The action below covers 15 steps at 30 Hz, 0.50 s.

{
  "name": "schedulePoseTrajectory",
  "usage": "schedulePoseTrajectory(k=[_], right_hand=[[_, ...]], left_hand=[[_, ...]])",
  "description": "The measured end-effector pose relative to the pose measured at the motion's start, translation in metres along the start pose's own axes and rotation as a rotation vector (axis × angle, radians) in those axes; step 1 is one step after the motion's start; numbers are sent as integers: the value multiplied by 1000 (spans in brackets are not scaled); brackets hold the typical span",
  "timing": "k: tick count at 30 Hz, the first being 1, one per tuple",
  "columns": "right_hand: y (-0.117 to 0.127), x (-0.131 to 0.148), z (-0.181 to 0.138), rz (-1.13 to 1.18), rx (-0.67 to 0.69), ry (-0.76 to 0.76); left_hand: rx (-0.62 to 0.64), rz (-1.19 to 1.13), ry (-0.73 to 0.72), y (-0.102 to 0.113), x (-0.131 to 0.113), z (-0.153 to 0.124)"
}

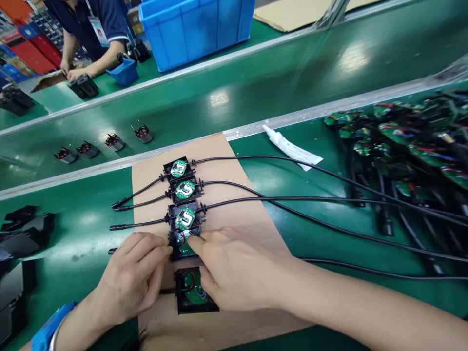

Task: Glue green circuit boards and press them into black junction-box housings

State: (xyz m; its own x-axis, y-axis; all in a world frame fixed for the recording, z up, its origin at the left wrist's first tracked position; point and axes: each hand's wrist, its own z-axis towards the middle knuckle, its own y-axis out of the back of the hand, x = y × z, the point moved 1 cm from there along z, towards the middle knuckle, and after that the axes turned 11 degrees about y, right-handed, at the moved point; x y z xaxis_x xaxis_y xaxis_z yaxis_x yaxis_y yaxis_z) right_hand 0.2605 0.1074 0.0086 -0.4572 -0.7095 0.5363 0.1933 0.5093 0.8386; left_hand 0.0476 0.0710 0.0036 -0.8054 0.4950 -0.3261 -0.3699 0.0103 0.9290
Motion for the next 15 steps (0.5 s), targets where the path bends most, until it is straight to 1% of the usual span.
schedulePoseTrajectory(k=[1,2,4,6,7,9,12,14,15], right_hand=[[4,-1,-2,36,21,-28],[7,-2,-5,63,46,-61],[12,-3,-9,90,92,-139],[13,-2,-12,74,104,-190],[12,-2,-12,52,92,-188],[5,-1,-13,-7,30,-115],[-13,-4,-11,-91,-129,5],[-23,-9,-10,-111,-235,15],[-27,-11,-10,-107,-265,6]], left_hand=[[-20,-51,-46,-3,-1,0],[-16,-82,-98,-6,-1,0],[48,-97,-168,-13,-1,0],[114,-91,-163,-19,0,0],[133,-91,-144,-21,1,0],[149,-102,-111,-24,2,-2],[159,-126,-84,-25,2,-4],[169,-137,-74,-26,2,-5],[179,-138,-69,-26,2,-5]])
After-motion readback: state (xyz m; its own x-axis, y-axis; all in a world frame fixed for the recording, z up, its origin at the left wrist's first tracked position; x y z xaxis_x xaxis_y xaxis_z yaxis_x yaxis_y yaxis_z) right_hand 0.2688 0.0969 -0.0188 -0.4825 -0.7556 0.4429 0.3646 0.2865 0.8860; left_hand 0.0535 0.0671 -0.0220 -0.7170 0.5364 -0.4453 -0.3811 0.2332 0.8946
